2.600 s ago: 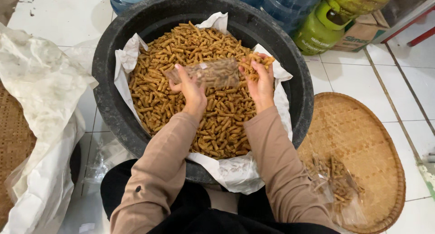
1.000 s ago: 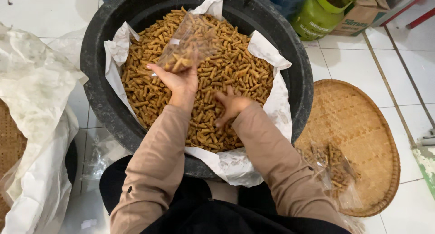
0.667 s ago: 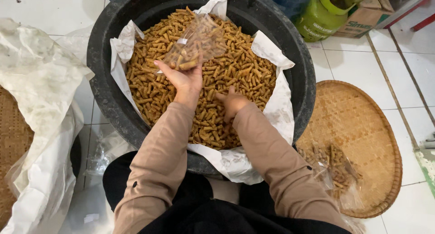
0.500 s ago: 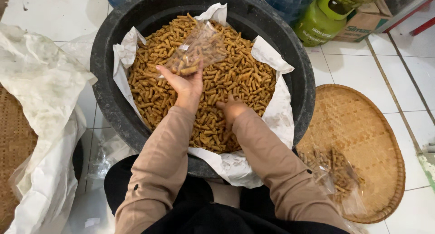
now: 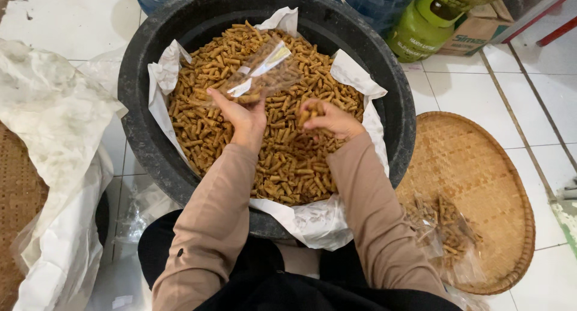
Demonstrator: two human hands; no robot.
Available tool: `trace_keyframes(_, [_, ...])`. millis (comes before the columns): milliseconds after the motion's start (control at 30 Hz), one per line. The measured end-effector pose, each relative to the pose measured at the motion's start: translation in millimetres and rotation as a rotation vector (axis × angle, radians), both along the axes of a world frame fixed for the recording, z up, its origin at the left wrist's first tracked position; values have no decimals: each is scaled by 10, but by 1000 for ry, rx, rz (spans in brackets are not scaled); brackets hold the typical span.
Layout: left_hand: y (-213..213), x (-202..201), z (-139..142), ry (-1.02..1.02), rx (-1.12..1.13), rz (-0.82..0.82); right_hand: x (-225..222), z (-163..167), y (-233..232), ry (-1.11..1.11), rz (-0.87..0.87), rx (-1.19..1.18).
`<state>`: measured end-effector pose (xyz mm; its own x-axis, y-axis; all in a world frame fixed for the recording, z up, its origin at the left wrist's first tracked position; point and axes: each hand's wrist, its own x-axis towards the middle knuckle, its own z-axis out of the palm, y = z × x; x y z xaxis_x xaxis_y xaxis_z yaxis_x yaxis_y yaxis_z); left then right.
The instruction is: The person sits on the floor in front of a large basin filled with brown snack sticks. They open small clear plastic bags, grab handfuls of the snacks from the basin, push the snacks into each bag, and set filled bags on a woven tray beside them, repeating this for several bags.
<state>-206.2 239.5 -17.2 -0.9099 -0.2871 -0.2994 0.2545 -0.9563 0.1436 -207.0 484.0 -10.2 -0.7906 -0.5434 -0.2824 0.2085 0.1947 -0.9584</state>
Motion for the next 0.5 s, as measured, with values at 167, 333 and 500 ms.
trace_keyframes(167, [168,22,-46,-138,-86,16,-75,173,112,57,-410,-697])
trace_keyframes(333, [439,139,-75,-202,-203,-55,-74,336,-22,143,-639,-1137])
trace_keyframes(500, [644,243,-105,-179,-205,-121,-64,465,-204,374,-613,-1061])
